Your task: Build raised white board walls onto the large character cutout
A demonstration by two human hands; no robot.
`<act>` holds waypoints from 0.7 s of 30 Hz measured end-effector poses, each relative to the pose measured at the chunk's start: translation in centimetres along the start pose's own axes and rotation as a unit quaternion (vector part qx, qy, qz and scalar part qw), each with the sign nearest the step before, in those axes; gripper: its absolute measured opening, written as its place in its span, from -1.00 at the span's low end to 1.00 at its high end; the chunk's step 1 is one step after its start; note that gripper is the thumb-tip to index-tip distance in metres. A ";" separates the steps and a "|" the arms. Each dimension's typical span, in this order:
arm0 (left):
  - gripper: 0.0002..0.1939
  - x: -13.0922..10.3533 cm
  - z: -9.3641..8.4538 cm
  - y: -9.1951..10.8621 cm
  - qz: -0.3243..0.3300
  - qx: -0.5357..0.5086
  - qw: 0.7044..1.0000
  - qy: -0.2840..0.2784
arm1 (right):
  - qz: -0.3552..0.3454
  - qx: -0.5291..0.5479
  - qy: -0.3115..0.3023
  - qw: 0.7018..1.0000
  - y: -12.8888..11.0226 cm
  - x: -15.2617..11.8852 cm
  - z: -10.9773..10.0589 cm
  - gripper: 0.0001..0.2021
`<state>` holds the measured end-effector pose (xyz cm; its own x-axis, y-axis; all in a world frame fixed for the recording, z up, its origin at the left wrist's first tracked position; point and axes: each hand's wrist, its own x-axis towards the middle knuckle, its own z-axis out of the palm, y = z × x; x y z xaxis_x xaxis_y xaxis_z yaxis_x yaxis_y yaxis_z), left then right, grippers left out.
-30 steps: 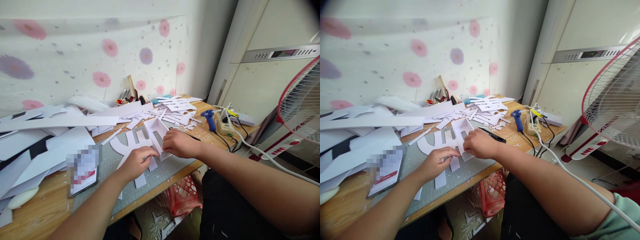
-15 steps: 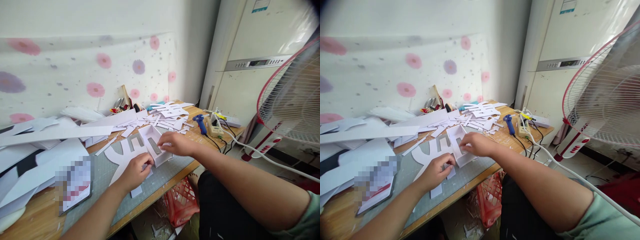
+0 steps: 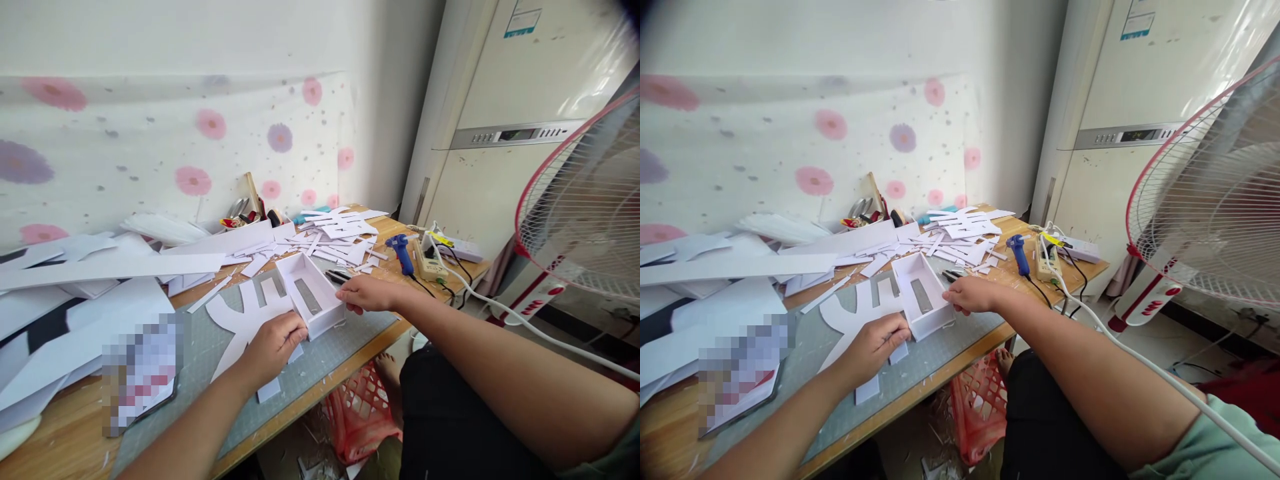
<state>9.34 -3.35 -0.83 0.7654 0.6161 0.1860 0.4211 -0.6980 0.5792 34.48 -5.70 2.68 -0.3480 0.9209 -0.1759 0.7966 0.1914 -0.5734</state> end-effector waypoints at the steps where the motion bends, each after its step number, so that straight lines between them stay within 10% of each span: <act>1: -0.71 0.0 0.1 -0.1 -0.006 -0.005 1.000 0.000 | -0.001 0.014 -0.006 1.000 0.1 0.0 0.0 -0.53; 21: -0.71 -0.1 0.1 -0.5 -0.001 -0.001 1.000 -0.018 | 0.025 0.200 -0.006 0.980 2.1 0.7 0.6 -0.64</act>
<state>9.08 -3.09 -1.18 0.7818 0.6039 0.1552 0.4219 -0.6957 0.5814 35.57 -4.83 0.85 -0.3206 0.9212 -0.2206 0.5569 -0.0050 -0.8305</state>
